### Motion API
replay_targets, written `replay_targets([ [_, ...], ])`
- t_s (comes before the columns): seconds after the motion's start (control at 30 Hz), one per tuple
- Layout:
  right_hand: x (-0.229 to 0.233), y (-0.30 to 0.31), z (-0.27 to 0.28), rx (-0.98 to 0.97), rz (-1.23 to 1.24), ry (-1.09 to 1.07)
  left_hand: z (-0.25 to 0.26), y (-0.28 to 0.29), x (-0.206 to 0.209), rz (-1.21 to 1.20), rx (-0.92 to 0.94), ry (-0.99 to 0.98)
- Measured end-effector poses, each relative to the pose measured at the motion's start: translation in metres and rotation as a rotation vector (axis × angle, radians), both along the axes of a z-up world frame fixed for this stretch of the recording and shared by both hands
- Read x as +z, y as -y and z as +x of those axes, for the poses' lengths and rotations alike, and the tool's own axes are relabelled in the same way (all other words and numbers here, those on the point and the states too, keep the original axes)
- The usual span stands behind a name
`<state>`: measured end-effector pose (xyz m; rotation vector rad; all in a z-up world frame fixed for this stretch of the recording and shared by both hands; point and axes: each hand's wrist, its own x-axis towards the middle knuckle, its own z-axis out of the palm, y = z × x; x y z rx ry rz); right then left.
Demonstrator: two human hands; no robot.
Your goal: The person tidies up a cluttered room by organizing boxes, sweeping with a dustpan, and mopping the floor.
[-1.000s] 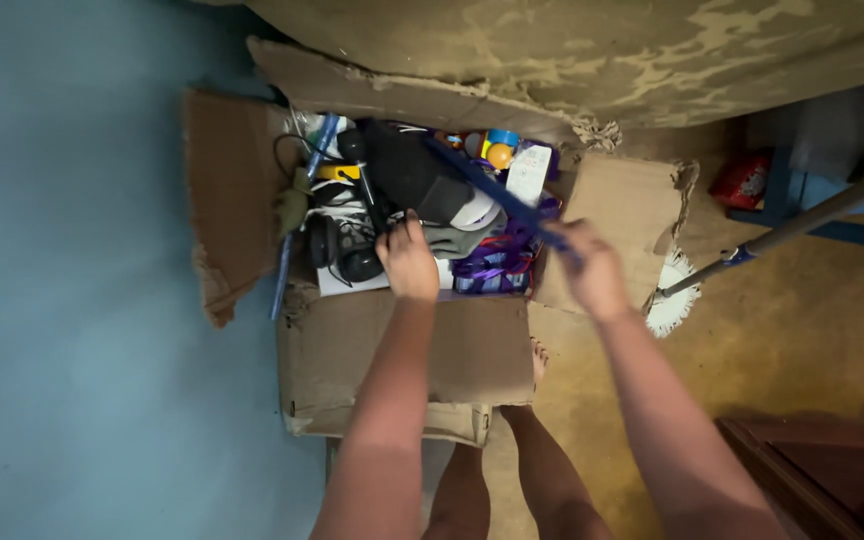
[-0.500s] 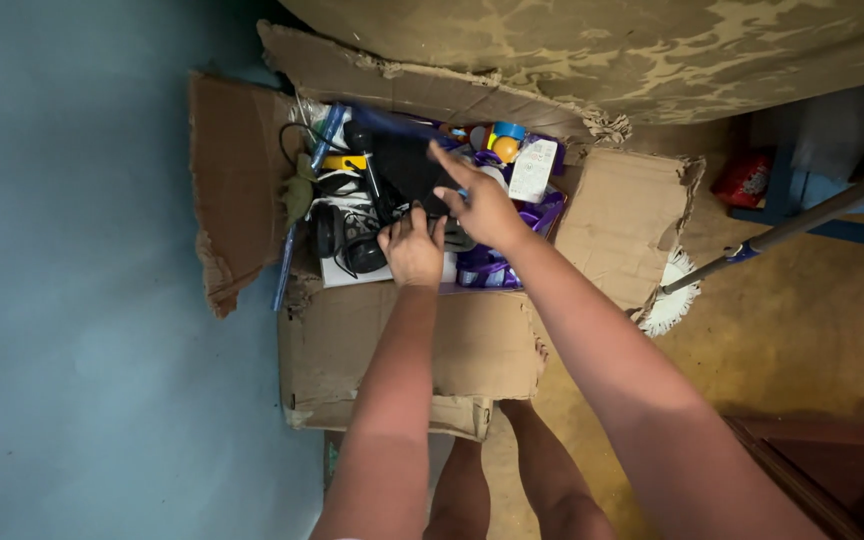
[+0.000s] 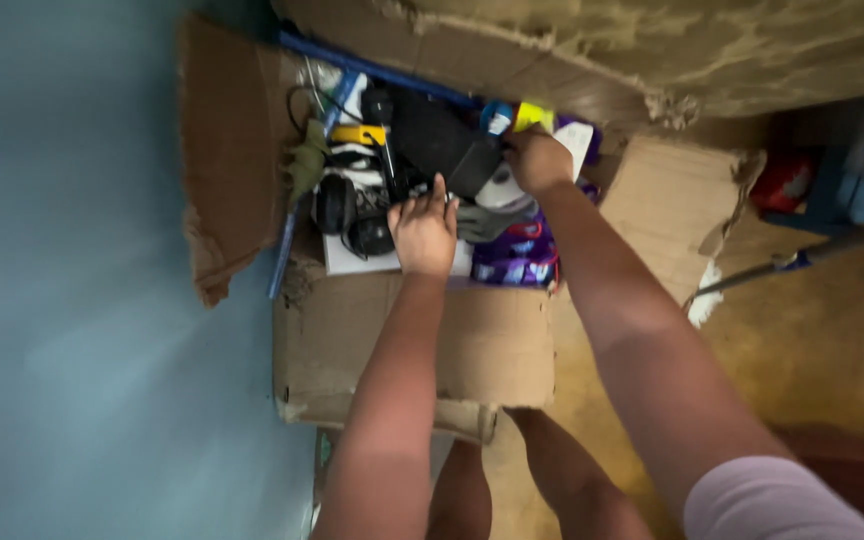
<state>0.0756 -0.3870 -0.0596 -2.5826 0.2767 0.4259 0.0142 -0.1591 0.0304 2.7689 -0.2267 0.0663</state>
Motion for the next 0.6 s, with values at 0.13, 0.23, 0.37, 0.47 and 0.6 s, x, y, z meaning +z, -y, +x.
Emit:
replay_targets([
  [0.13, 0.042, -0.007, -0.009, 0.218, -0.137, -0.196, 0.007, 0.001, -0.003, 0.002, 0.023, -0.062],
  [0.23, 0.055, -0.004, -0.034, 0.187, 0.01, -0.194, 0.002, 0.001, 0.001, 0.029, 0.03, -0.033],
  [0.37, 0.093, -0.011, -0.076, 0.08, 0.259, 0.142, 0.003, -0.002, 0.001, 0.005, 0.011, -0.08],
  [0.47, 0.057, 0.0, -0.098, -0.125, 0.298, 0.337, 0.003, -0.003, -0.003, -0.007, -0.02, -0.087],
  [0.6, 0.011, 0.022, -0.094, -0.585, 0.247, 0.172, 0.005, -0.006, 0.015, 0.004, -0.126, -0.081],
])
